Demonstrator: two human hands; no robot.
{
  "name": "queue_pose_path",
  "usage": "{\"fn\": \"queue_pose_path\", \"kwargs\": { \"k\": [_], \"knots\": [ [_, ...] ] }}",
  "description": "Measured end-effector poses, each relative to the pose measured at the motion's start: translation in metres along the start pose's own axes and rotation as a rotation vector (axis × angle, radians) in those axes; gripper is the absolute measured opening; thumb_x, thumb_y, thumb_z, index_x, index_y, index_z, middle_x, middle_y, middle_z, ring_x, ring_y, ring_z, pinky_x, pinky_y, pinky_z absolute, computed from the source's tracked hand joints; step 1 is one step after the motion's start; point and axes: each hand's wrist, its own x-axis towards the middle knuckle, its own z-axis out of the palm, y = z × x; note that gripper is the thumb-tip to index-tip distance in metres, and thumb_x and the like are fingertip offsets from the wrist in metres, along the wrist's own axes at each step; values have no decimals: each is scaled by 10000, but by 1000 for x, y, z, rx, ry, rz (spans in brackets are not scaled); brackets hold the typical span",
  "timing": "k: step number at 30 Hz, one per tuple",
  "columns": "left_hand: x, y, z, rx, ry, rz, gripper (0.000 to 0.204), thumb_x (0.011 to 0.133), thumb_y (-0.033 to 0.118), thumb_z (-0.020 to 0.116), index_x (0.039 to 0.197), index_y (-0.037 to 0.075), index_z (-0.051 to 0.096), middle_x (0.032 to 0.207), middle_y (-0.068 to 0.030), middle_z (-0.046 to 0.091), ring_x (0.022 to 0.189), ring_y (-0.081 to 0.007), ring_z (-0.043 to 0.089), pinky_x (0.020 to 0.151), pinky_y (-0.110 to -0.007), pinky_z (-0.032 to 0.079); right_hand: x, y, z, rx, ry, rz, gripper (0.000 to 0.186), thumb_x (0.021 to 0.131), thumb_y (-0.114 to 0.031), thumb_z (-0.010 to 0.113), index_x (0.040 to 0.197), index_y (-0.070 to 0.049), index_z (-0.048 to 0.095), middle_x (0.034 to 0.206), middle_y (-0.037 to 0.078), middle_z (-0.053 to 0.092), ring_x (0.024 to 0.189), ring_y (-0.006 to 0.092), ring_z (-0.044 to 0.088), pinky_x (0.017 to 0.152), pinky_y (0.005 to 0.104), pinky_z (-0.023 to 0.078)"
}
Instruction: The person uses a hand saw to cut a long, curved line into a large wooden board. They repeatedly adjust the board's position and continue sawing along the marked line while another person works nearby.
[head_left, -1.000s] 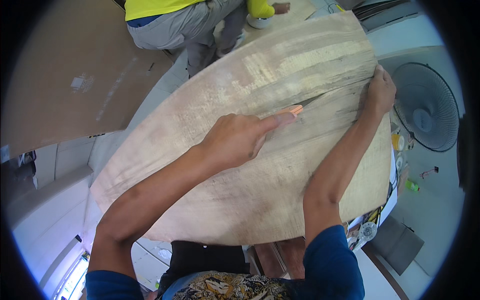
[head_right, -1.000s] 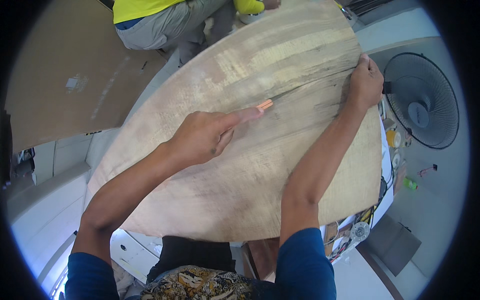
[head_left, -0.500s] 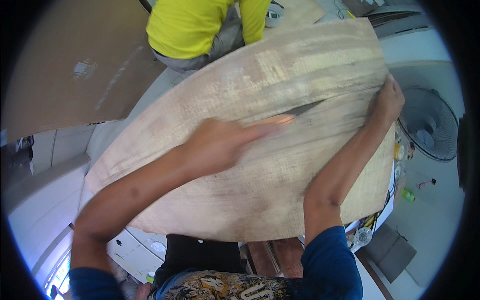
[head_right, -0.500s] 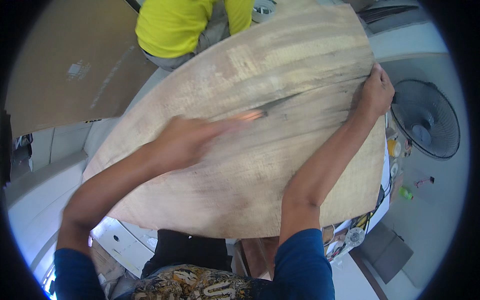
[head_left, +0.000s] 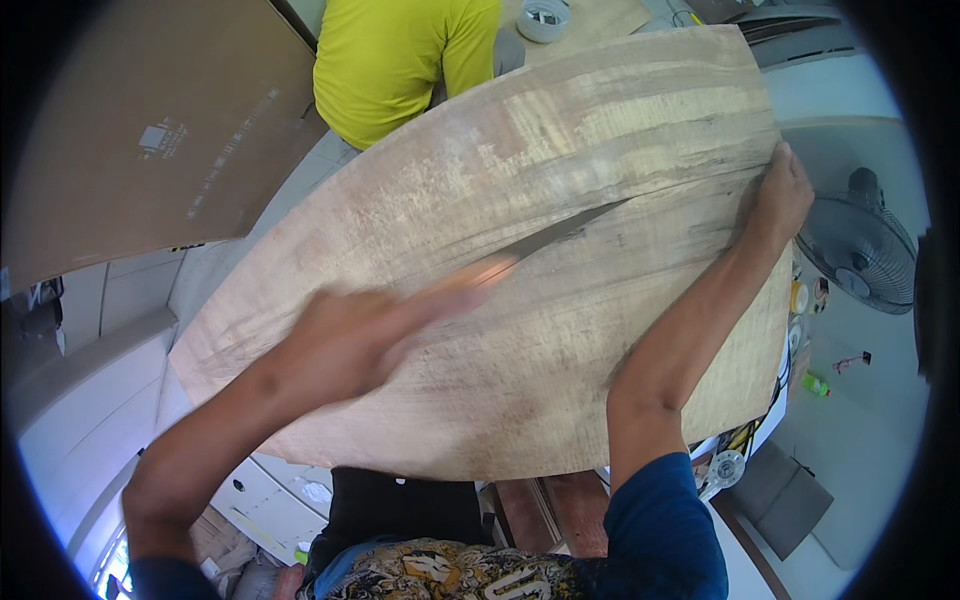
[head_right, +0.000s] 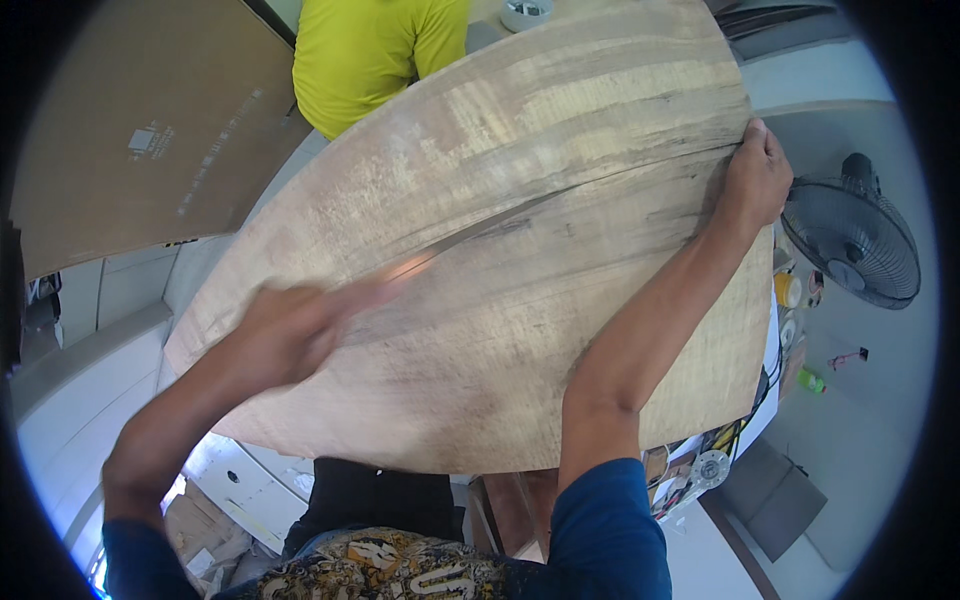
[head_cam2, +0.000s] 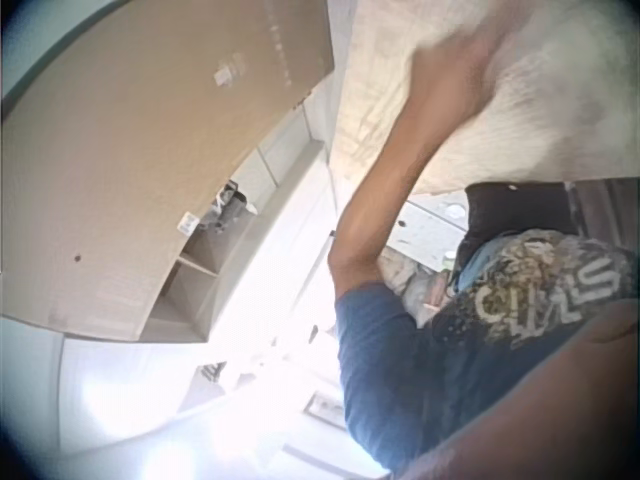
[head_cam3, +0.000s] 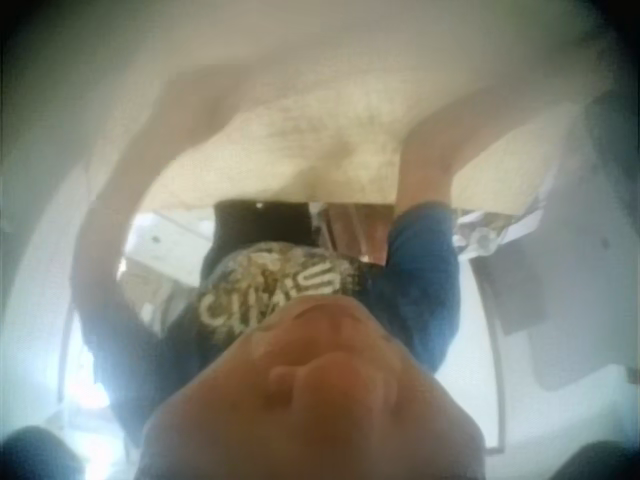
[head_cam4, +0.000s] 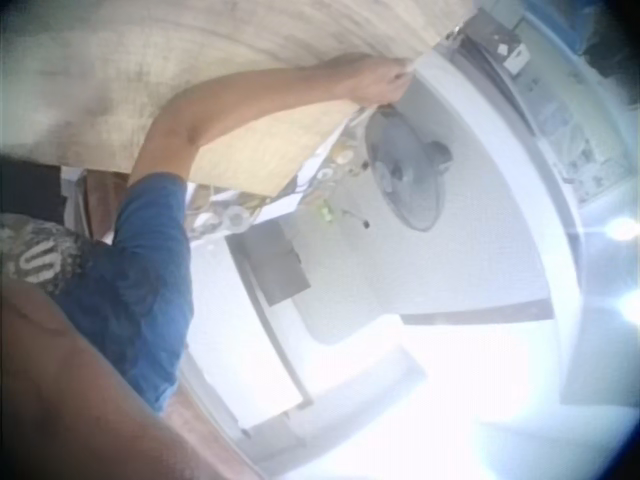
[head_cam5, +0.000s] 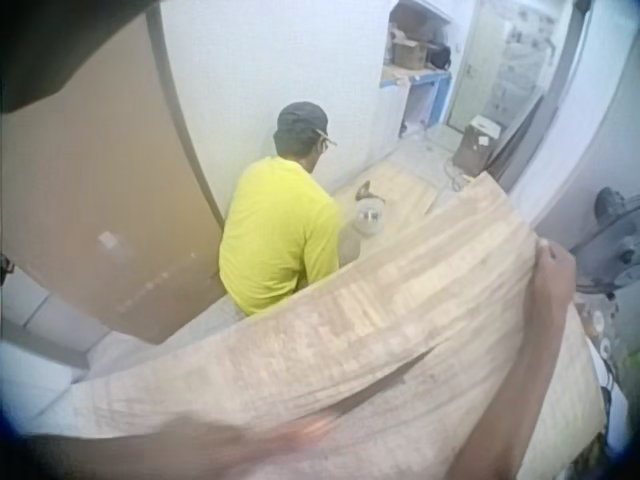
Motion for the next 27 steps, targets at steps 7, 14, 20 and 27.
{"fn": "queue_pose_path", "kwargs": {
  "k": [7, 14, 20, 27],
  "knots": [
    [58, 14, 27, -48, 235, 111, 662, 922, 49, 630, 1511, 336, 532, 792, -107, 673, 665, -290, 664, 614, -408, 537, -8, -4, 16, -99, -6, -1, 458, 956, -507, 582, 1242, -203, 773, 1223, 74, 766, 1181, 312, 687, 1059, 425, 465],
    [-102, -4, -17, 58, 91, 12, 792, 820, -27, 676, 1503, 347, 533, 620, -51, 562, 543, -240, 601, 530, -389, 515, -1, 3, -3, -8, 19, 9, 456, 961, -505, 586, 1247, -203, 774, 1232, 60, 765, 1189, 303, 686, 1063, 437, 455],
    [72, -20, 51, -29, 299, 215, 731, 878, -3, 640, 1515, 329, 506, 754, -78, 624, 645, -277, 639, 613, -432, 540, 1, 7, 26, 111, -53, 18, 438, 967, -468, 601, 1246, -177, 773, 1215, 75, 768, 1160, 290, 696, 1034, 389, 470],
    [-63, -16, -3, 36, 18, 6, 707, 922, 119, 640, 1544, 405, 463, 676, -68, 626, 553, -273, 647, 484, -405, 511, 3, 10, 10, 37, 4, -6, 443, 961, -445, 631, 1254, -141, 767, 1203, 100, 770, 1139, 281, 703, 1033, 377, 474]
  ]
}}
